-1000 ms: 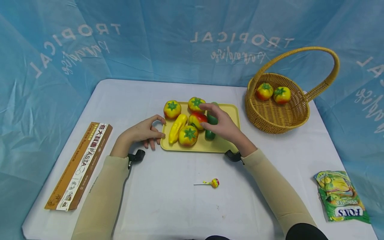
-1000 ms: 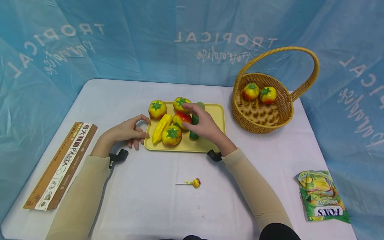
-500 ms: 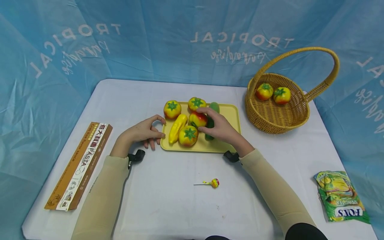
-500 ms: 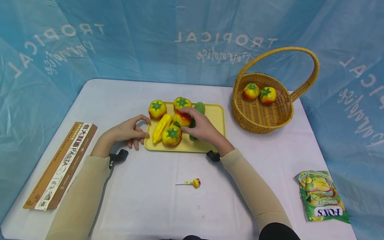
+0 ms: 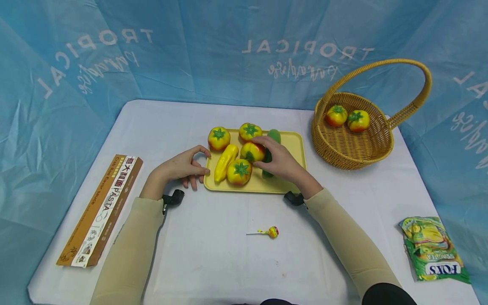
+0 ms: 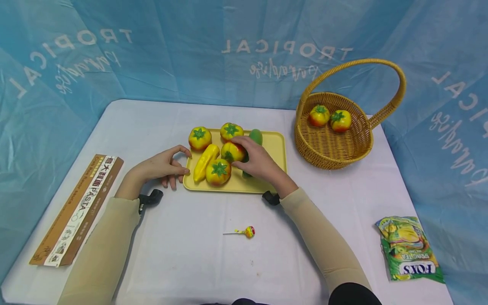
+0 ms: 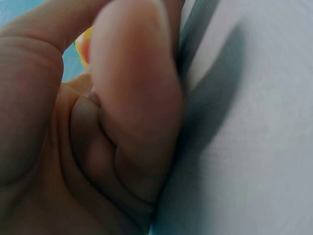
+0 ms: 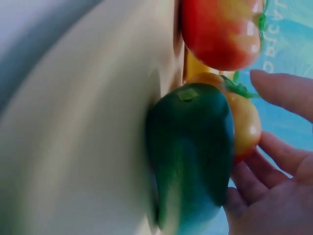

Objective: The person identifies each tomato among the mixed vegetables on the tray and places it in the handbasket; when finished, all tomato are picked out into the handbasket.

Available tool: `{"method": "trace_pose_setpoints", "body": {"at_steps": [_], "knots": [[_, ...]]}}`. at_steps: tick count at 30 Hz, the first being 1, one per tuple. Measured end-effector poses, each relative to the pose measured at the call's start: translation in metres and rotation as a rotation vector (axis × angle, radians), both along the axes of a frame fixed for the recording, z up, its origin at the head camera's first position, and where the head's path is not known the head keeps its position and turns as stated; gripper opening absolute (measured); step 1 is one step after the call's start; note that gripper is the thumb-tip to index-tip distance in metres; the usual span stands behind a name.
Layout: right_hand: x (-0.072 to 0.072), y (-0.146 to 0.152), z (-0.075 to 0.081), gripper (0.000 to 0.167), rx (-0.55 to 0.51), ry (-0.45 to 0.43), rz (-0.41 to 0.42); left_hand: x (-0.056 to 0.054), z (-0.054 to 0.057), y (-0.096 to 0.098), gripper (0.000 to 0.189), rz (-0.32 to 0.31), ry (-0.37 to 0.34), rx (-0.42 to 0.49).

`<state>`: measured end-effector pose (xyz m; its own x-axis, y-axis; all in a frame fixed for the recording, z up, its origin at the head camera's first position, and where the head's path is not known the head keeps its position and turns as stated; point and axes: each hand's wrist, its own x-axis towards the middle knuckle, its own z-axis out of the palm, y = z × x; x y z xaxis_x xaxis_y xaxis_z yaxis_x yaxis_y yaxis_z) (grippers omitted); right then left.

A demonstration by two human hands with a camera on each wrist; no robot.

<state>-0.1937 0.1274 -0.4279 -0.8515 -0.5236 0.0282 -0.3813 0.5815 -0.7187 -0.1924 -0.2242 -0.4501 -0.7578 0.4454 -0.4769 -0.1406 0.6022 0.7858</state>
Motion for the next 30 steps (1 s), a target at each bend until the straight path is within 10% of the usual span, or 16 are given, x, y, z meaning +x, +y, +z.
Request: {"method": "trace_pose_setpoints", "body": {"at_steps": [30], "knots": [[-0.0005,-0.0064,-0.0085,0.072,0.099,0.070,-0.065,-0.0004,-0.0003,-0.0002,0.059,-0.009,0.000,0.007]]}}
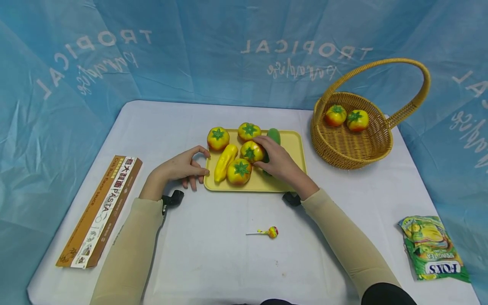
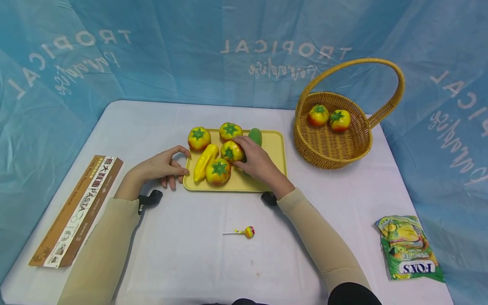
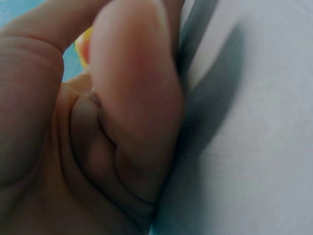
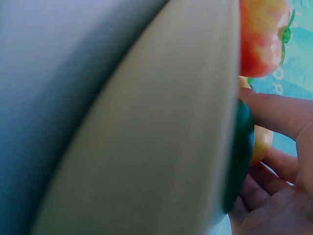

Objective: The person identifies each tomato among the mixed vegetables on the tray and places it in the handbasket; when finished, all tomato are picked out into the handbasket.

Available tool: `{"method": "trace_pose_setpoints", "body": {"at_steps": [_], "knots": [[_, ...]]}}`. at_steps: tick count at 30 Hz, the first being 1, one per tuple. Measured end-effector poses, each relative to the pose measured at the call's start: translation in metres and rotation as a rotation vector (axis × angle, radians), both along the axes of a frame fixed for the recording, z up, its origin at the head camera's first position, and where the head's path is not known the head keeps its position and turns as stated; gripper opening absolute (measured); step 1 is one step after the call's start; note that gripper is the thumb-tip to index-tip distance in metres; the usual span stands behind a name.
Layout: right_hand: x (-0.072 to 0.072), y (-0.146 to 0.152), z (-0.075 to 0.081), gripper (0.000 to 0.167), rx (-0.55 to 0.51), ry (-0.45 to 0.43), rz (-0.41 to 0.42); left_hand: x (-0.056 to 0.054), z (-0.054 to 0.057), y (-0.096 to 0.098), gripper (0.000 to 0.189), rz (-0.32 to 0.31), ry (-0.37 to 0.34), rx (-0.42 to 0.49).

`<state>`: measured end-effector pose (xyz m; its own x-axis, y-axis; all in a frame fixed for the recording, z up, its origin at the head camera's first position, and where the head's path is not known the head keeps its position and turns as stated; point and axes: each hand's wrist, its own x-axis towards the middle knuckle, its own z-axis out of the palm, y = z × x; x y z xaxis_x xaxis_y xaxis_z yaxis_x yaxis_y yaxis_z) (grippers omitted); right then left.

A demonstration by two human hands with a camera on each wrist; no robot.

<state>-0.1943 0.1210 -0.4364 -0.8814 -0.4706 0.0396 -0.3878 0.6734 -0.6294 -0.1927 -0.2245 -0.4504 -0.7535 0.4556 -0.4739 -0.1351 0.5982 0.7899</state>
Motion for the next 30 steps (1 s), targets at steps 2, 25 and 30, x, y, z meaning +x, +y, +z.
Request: {"method": "trace_pose_setpoints", "body": {"at_steps": [2,25,30], "knots": [[0.000,0.000,0.000,0.072,0.006,0.002,0.001,0.000,0.000,0.000,0.059,0.000,0.001,0.001],[0.005,0.013,0.031,0.068,-0.205,-0.014,-0.054,0.000,-0.001,0.000,0.058,0.007,-0.003,-0.009],[0.004,0.026,0.046,0.067,-0.308,-0.025,-0.074,-0.001,-0.002,0.000,0.060,0.011,-0.007,-0.002]]}}
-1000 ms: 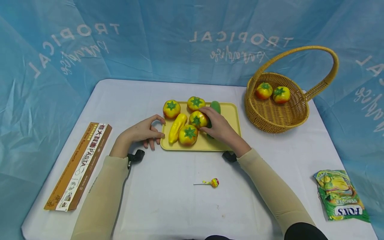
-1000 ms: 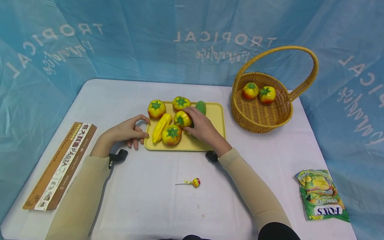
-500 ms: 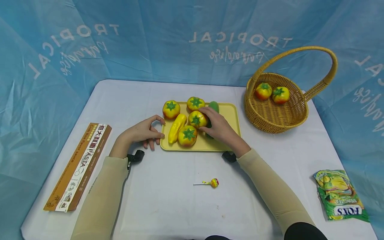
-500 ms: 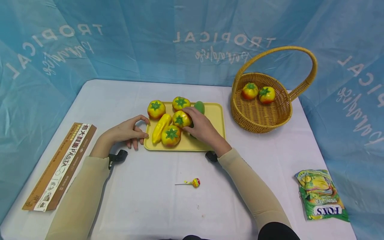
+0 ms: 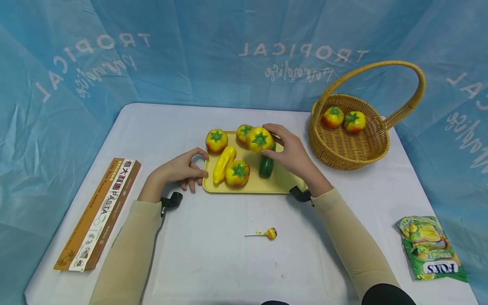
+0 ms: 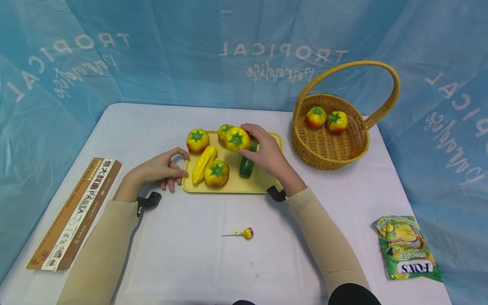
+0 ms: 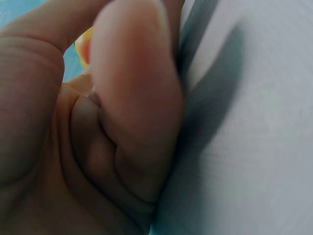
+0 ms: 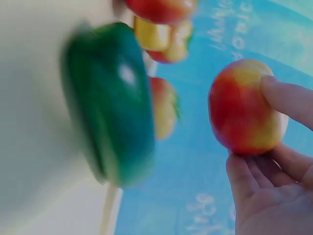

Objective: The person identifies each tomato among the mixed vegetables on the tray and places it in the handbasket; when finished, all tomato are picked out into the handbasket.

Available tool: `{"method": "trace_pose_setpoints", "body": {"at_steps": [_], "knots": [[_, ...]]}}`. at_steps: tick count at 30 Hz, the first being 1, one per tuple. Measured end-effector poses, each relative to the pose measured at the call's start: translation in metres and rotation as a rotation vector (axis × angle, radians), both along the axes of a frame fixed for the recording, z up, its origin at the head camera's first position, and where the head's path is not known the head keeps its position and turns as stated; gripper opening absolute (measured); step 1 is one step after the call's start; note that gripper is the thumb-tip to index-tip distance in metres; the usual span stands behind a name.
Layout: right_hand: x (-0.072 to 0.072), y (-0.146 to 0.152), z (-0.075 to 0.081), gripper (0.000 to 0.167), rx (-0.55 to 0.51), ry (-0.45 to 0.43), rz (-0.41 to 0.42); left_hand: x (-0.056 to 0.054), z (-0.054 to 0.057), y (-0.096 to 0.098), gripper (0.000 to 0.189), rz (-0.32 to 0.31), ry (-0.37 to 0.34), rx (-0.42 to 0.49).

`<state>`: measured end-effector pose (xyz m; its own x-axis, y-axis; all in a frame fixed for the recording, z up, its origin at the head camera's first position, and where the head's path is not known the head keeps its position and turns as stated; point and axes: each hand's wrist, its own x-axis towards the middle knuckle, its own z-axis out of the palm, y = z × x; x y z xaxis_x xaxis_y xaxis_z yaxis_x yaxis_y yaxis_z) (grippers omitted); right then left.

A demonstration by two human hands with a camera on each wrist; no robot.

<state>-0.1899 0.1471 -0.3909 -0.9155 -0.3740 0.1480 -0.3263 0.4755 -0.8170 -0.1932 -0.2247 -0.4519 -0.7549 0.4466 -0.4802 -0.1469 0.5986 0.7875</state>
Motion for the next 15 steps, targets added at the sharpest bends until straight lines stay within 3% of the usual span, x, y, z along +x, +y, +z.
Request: {"method": "trace_pose_setpoints", "body": {"at_steps": [8,15], "knots": [[-0.003,0.037,0.028,0.067,-0.165,-0.037,-0.055,0.001,-0.001,0.000,0.061,0.007,-0.009,0.001],[0.004,0.086,0.059,0.067,-0.156,-0.122,-0.179,0.000,0.000,0.000,0.060,0.002,-0.003,-0.004]]}}
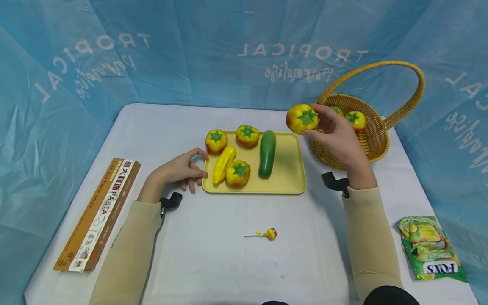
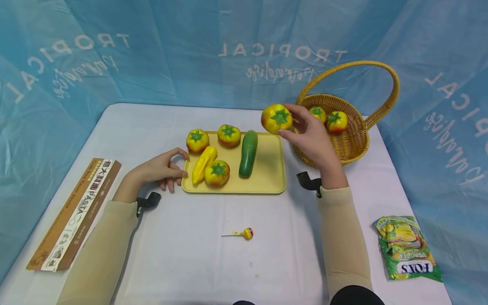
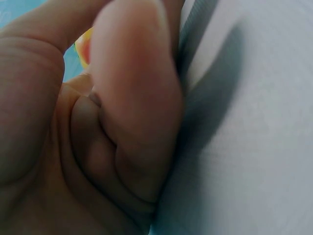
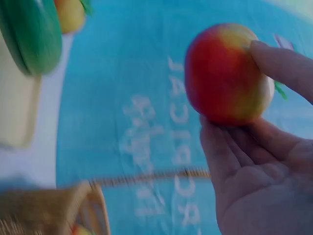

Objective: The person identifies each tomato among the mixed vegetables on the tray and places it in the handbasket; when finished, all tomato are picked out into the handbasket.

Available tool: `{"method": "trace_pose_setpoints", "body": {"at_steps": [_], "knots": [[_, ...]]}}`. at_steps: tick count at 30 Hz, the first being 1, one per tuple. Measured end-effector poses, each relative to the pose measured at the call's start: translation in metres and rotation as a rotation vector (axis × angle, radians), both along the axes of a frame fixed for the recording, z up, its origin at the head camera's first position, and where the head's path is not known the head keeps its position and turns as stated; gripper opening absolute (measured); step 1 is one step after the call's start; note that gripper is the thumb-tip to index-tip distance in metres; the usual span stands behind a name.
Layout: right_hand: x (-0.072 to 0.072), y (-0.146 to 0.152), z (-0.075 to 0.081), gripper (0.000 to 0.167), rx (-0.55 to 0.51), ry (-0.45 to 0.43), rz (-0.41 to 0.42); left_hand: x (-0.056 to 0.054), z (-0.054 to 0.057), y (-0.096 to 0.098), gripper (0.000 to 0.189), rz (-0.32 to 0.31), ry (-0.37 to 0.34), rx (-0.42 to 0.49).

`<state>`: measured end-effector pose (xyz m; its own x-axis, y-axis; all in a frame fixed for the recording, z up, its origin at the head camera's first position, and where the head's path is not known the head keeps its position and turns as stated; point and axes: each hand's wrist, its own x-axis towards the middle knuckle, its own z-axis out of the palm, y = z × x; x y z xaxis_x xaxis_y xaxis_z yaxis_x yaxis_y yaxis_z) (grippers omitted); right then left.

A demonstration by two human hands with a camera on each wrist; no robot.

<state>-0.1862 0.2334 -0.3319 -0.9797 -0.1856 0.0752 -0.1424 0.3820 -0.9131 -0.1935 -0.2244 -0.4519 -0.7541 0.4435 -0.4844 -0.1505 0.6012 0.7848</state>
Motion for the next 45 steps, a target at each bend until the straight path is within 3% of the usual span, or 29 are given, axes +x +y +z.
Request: {"method": "trace_pose_setpoints", "body": {"at_steps": [8,15,17,22,27,35,45], "knots": [[-0.001,0.047,0.008,0.067,-0.012,-0.034,-0.091,0.000,0.001,-0.001,0.060,0.008,0.007,-0.013],[-0.012,0.075,-0.006,0.076,-0.231,-0.118,-0.181,0.001,0.001,-0.002,0.059,0.014,0.004,-0.004],[-0.017,0.078,-0.011,0.079,-0.246,-0.142,-0.212,0.002,0.001,-0.002,0.059,0.013,0.003,-0.001],[-0.032,0.083,-0.027,0.080,-0.087,-0.191,-0.274,0.002,0.001,-0.001,0.058,0.009,0.009,0.007],[-0.043,0.090,-0.043,0.080,0.088,-0.227,-0.286,0.002,0.000,0.001,0.057,0.001,0.013,0.008],[-0.055,0.094,-0.056,0.085,0.174,-0.295,-0.268,0.003,-0.002,0.001,0.057,0.010,0.018,0.005],[-0.059,0.094,-0.061,0.092,0.207,-0.360,-0.231,0.003,0.001,0.002,0.055,0.012,0.014,0.007]]}}
